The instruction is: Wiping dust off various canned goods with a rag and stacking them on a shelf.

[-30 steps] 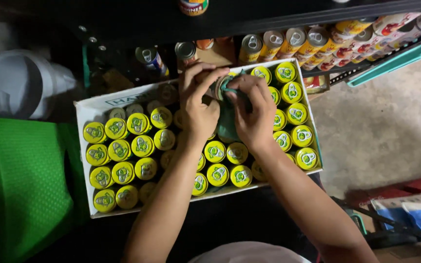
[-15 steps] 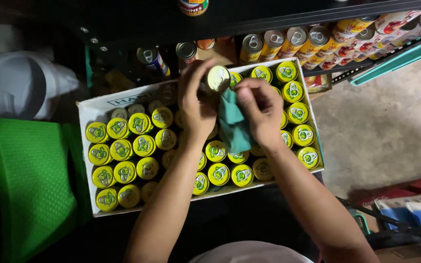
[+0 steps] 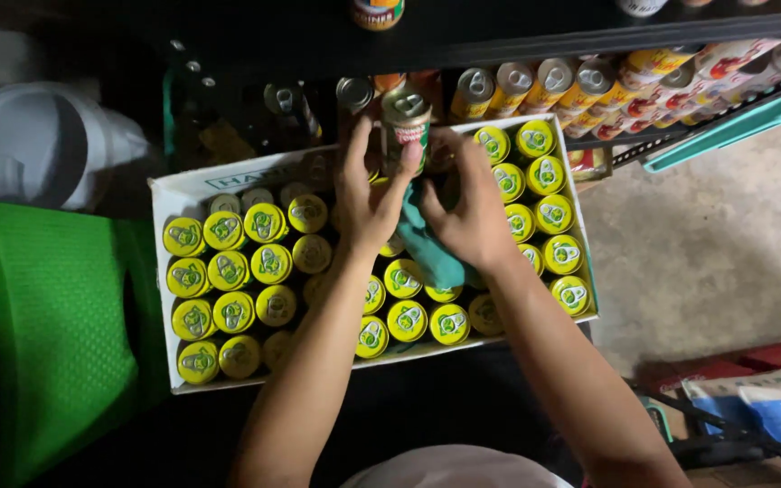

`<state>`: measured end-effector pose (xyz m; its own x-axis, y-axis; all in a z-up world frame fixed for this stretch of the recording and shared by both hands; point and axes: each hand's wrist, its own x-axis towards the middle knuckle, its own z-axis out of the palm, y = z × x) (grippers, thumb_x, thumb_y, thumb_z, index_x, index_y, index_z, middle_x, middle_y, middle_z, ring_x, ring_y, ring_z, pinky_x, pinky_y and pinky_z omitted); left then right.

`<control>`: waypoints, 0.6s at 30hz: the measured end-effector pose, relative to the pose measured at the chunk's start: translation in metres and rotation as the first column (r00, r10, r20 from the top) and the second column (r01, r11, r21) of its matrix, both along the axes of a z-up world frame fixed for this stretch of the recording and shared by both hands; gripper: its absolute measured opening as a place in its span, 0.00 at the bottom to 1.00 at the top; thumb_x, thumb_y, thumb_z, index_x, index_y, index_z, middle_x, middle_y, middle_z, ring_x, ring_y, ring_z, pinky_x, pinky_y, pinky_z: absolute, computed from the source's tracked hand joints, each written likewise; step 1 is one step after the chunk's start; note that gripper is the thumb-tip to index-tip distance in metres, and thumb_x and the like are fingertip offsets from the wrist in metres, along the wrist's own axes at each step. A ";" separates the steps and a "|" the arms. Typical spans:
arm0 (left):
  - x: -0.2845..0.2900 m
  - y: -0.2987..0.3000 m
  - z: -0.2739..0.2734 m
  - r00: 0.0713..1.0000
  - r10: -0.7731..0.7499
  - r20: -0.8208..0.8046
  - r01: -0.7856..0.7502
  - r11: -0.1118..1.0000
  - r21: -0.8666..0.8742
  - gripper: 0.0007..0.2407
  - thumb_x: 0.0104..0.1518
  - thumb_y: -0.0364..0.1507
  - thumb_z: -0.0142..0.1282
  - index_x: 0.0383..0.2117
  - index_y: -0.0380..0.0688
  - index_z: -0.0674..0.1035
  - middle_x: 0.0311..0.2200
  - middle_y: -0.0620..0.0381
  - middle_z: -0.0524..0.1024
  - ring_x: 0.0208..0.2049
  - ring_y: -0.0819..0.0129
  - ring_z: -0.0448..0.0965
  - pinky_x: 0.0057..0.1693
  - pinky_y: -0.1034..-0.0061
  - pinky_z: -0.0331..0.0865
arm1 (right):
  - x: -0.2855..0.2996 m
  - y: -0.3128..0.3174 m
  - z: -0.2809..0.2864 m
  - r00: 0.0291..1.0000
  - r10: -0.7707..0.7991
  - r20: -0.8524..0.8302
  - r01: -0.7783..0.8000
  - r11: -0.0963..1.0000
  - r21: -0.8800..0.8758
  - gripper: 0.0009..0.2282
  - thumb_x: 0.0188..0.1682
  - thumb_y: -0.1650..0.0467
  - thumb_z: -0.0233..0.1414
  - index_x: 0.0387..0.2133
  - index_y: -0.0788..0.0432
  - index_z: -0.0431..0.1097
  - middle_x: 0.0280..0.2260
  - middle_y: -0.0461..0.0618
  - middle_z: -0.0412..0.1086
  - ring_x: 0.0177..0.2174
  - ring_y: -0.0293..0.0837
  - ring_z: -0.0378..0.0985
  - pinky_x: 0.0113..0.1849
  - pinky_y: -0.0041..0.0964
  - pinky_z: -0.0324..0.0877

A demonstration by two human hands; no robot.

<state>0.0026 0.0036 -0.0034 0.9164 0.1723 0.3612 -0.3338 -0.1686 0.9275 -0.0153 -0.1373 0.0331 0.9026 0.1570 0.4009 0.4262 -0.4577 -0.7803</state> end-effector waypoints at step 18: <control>0.002 -0.019 0.025 0.962 0.025 0.270 -0.054 0.993 0.101 0.25 0.52 0.40 0.67 0.55 0.46 0.78 0.50 0.42 0.78 0.51 0.47 0.79 0.58 0.57 0.71 | 0.016 -0.011 -0.023 0.961 -0.049 -0.271 0.147 0.922 0.357 0.20 0.42 0.71 0.66 0.49 0.55 0.70 0.37 0.54 0.74 0.40 0.48 0.74 0.48 0.46 0.70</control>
